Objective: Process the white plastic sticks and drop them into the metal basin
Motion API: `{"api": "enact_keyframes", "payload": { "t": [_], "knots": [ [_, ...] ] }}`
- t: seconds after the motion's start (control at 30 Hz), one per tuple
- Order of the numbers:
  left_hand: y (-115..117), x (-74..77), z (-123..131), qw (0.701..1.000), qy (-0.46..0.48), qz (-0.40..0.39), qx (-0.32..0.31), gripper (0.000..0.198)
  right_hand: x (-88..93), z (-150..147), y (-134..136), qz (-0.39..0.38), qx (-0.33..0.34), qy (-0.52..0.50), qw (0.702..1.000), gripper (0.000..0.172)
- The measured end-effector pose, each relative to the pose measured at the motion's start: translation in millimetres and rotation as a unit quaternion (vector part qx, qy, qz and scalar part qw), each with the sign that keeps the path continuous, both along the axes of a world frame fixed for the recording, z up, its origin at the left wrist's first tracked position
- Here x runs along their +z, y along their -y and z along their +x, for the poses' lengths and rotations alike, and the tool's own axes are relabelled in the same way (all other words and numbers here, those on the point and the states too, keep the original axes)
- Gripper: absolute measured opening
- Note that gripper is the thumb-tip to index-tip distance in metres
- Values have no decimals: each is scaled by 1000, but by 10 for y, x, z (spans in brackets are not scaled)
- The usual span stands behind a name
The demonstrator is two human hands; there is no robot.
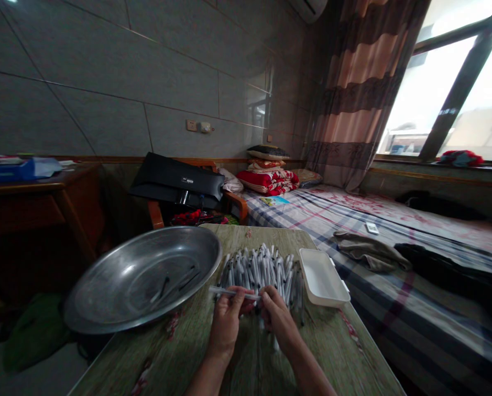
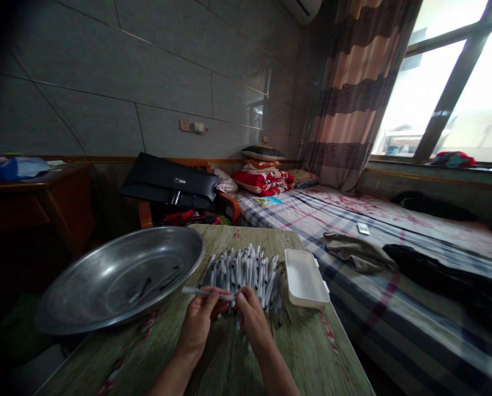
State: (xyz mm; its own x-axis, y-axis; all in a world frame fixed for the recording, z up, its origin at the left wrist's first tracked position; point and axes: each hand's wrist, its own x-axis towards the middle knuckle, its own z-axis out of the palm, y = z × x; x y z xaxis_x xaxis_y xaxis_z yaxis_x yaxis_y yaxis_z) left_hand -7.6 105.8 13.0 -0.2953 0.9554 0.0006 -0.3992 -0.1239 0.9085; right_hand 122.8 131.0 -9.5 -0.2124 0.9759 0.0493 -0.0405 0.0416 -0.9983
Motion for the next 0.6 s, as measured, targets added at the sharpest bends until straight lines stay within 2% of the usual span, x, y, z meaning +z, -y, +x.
{"api": "enact_keyframes", "payload": {
  "t": [0.07,0.13,0.23,0.4,0.6],
  "knots": [
    [-1,49,-6,1000,-13,-1,-16,33,1,2,-9,-11,5,-3,1000,49],
    [-5,92,-20,999,-23,-6,-36,33,0,5,-24,12,-2,3,1000,54],
    [-15,115,-53,998,-15,-19,-60,34,-1,2,-30,18,-1,-4,1000,50],
    [-30,22,-77,996,23,-17,-84,32,11,-2,-1,-40,-11,-50,998,39],
    [-9,-32,-54,992,43,-24,-114,32,-24,18,-52,32,-67,28,997,50]
  ]
}}
